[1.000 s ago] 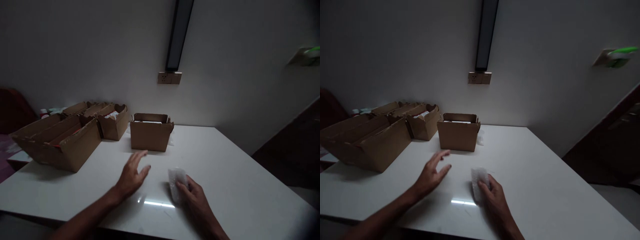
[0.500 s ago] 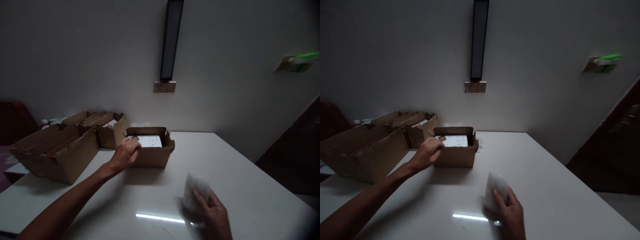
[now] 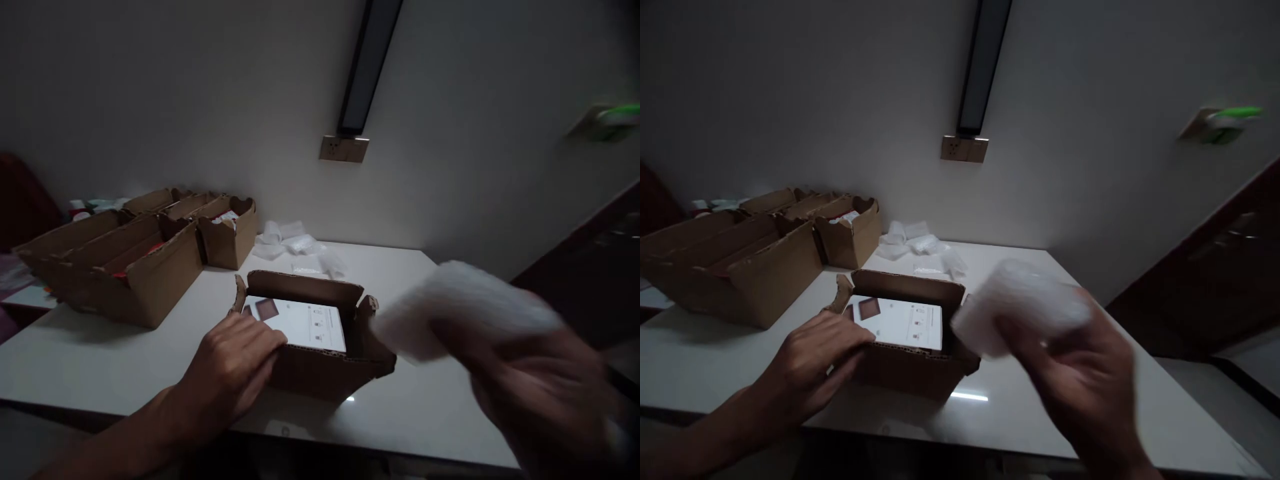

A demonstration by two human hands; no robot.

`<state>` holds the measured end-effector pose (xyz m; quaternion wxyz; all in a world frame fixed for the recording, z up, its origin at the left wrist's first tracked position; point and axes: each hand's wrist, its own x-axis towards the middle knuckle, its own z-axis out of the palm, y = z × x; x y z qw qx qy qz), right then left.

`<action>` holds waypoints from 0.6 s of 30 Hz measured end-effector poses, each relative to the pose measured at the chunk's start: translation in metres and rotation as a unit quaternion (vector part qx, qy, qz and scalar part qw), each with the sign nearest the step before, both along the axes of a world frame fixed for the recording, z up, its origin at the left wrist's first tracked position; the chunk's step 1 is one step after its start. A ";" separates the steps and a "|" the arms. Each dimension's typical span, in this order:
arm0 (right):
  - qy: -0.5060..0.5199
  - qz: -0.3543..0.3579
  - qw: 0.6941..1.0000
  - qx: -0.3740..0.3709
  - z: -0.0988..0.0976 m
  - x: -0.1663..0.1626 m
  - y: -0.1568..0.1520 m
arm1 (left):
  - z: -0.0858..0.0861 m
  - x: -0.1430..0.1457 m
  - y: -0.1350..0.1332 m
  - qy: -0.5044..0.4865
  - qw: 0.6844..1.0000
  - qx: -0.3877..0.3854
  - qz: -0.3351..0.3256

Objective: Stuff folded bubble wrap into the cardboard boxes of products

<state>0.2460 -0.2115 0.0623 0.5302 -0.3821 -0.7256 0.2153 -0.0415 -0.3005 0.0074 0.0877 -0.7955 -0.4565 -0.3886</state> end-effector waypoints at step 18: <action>-0.065 0.293 0.932 -0.202 0.035 -0.059 0.025 | 0.060 0.013 0.058 -0.282 0.867 -0.379 -0.158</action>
